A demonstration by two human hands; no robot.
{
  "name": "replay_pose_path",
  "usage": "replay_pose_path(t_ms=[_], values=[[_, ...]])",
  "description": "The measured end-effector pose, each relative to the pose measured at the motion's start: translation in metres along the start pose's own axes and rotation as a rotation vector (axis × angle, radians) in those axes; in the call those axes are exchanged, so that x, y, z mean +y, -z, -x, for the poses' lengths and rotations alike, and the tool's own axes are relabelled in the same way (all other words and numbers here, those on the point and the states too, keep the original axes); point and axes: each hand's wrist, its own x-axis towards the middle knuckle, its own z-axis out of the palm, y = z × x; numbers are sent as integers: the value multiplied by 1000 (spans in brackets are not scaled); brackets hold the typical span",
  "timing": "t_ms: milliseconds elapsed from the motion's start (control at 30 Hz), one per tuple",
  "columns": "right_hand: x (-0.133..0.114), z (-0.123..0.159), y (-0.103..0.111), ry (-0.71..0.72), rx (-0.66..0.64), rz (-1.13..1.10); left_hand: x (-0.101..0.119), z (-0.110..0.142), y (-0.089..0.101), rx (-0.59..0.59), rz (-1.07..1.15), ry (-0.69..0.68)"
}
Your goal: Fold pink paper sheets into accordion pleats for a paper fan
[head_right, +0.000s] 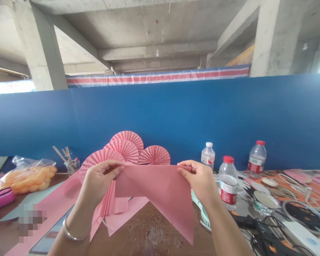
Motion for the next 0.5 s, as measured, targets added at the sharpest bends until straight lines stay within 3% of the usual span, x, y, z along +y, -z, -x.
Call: replay_pose_path(t_ms=[367,500], values=[[-2,6,-11,52,83,-7,-9,-5,5,16,-69,-13],[1,3,-8,54,75,-41,-8,-7,6,-28,-75,-5]])
